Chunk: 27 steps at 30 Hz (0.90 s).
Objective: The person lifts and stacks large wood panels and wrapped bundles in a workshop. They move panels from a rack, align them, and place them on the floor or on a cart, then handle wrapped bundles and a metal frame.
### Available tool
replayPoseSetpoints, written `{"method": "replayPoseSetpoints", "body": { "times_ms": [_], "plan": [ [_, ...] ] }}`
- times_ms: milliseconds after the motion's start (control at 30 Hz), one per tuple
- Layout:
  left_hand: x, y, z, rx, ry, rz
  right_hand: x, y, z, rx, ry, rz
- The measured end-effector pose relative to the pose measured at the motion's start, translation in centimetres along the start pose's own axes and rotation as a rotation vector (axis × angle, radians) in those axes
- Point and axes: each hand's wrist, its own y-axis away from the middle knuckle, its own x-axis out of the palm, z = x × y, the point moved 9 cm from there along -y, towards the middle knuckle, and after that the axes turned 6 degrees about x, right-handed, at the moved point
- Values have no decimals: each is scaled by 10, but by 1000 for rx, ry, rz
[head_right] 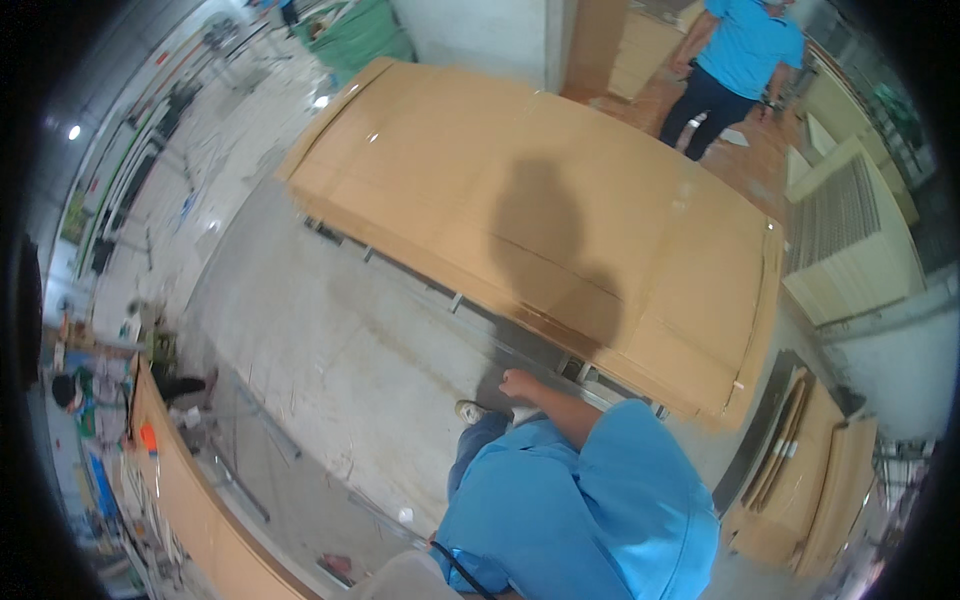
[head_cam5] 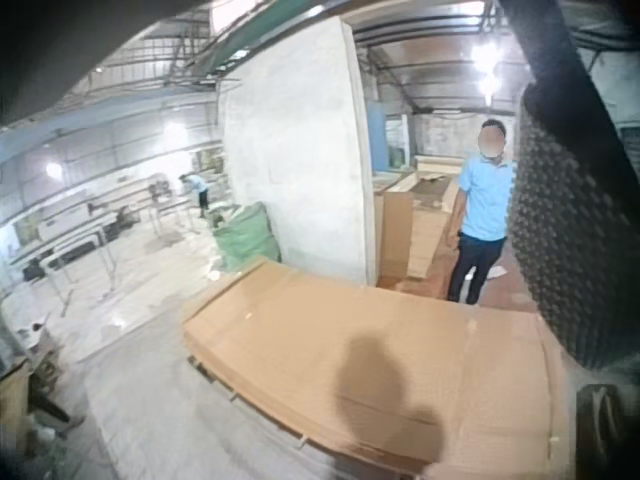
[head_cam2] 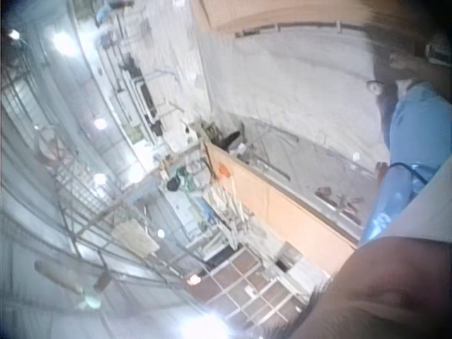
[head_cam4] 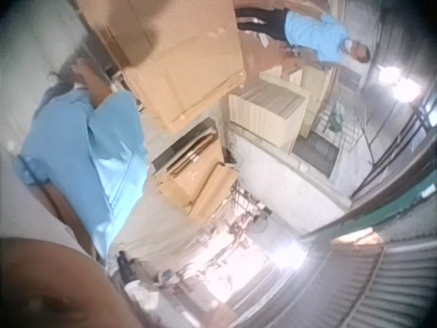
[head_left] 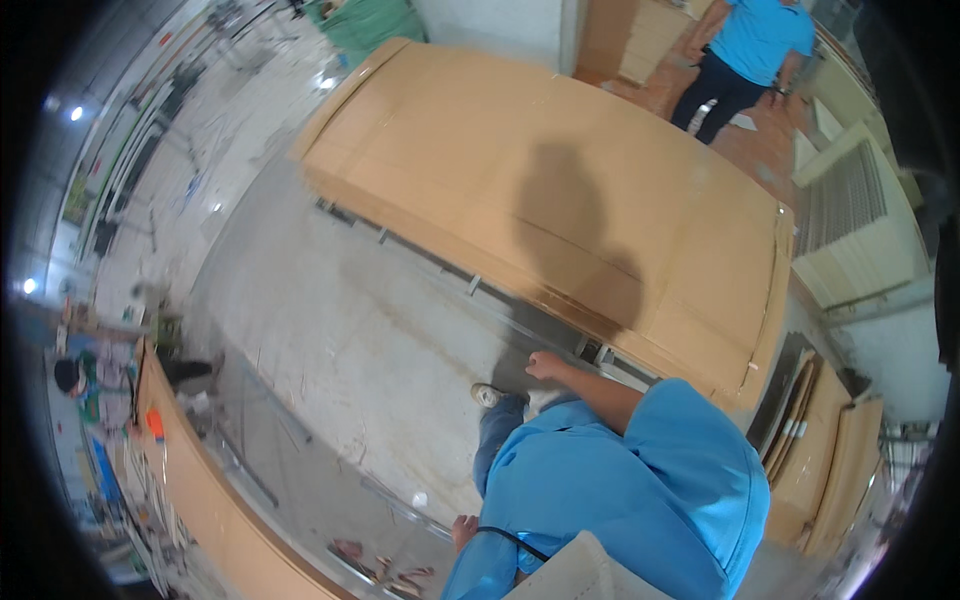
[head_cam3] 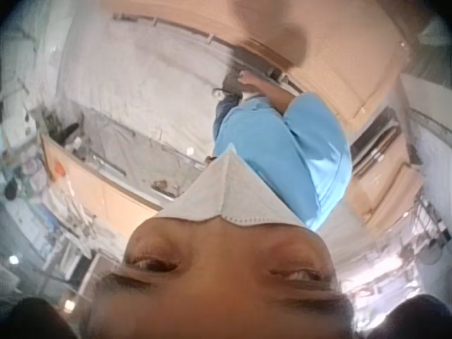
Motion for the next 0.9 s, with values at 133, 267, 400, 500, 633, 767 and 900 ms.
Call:
{"method": "replayPoseSetpoints", "body": {
  "times_ms": [133,267,400,500,633,767,900],
  "plan": [
    [79,-47,-183,97,-72,194,-29,-43,-4,219,-260,-129],
    [207,-69,-392,430,-281,231,-29,-81,3,350,-642,-201],
    [332,-66,-563,646,-392,305,-1,-151,46,376,-512,-66],
    [391,-76,-645,674,-420,354,17,-217,108,475,-727,-14],
    [393,-113,-700,577,-616,377,-19,-319,254,425,-567,-5],
    [302,-168,-731,403,-466,181,-80,-428,415,316,-701,-53],
    [217,-229,-732,83,-174,42,-171,-562,533,144,-494,-527]
  ]
}}
